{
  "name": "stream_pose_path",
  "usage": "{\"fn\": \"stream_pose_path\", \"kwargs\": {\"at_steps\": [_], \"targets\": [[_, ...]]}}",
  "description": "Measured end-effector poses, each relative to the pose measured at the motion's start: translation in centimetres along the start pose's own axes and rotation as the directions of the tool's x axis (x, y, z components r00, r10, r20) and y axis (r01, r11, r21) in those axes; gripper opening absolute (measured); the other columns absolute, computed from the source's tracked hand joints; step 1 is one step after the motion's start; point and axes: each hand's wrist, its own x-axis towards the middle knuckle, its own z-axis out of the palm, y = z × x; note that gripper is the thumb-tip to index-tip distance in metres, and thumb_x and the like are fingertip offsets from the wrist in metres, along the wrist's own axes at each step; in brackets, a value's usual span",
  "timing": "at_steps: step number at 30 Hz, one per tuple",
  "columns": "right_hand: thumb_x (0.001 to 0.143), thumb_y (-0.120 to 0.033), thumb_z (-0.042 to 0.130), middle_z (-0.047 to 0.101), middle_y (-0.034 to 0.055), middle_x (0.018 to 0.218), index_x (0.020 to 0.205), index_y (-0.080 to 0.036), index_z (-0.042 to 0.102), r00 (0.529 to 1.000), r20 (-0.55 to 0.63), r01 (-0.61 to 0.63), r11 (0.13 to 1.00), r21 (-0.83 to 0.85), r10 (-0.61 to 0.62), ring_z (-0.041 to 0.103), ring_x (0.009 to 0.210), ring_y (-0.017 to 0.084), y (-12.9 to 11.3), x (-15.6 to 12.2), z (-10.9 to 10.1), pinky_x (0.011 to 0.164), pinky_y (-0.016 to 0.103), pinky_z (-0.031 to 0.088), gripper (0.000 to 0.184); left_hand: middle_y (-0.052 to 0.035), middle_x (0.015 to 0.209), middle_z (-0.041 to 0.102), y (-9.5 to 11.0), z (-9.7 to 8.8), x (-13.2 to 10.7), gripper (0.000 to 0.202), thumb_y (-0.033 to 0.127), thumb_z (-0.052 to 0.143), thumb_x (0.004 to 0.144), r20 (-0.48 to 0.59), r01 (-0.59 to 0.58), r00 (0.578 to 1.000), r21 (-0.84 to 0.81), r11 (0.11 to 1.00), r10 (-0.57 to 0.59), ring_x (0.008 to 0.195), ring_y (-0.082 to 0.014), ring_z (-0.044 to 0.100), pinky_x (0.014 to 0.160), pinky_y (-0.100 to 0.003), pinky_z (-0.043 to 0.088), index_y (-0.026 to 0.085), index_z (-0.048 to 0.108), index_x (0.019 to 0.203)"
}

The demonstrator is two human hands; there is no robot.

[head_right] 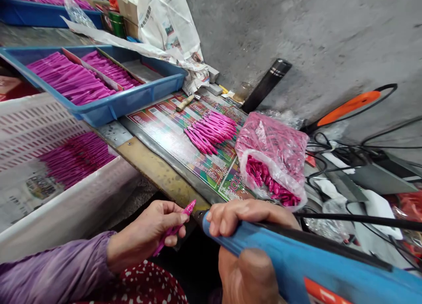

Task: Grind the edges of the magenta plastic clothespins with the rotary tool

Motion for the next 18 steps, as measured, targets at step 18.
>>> {"fn": "stream_pose_path", "kwargs": {"at_steps": [18], "targets": [[0.081,-0.055,0.084,0.059,-0.0044,0.062,0.080,-0.023,0.066,0.998,0.068,0.019,1.000,0.020,-0.020,0.054,0.054,0.014,0.34,0.62,-0.20,0.057,0.032,0.052,0.037,0.0018,0.052,0.062,0.71,1.03,-0.27,0.017,0.021,0.070,0.083,-0.085,0.038,0.996,-0.008,0.999,-0.038,0.035,-0.0027,0.040,0.038,-0.017,0.021,0.016,0.057,0.073]]}}
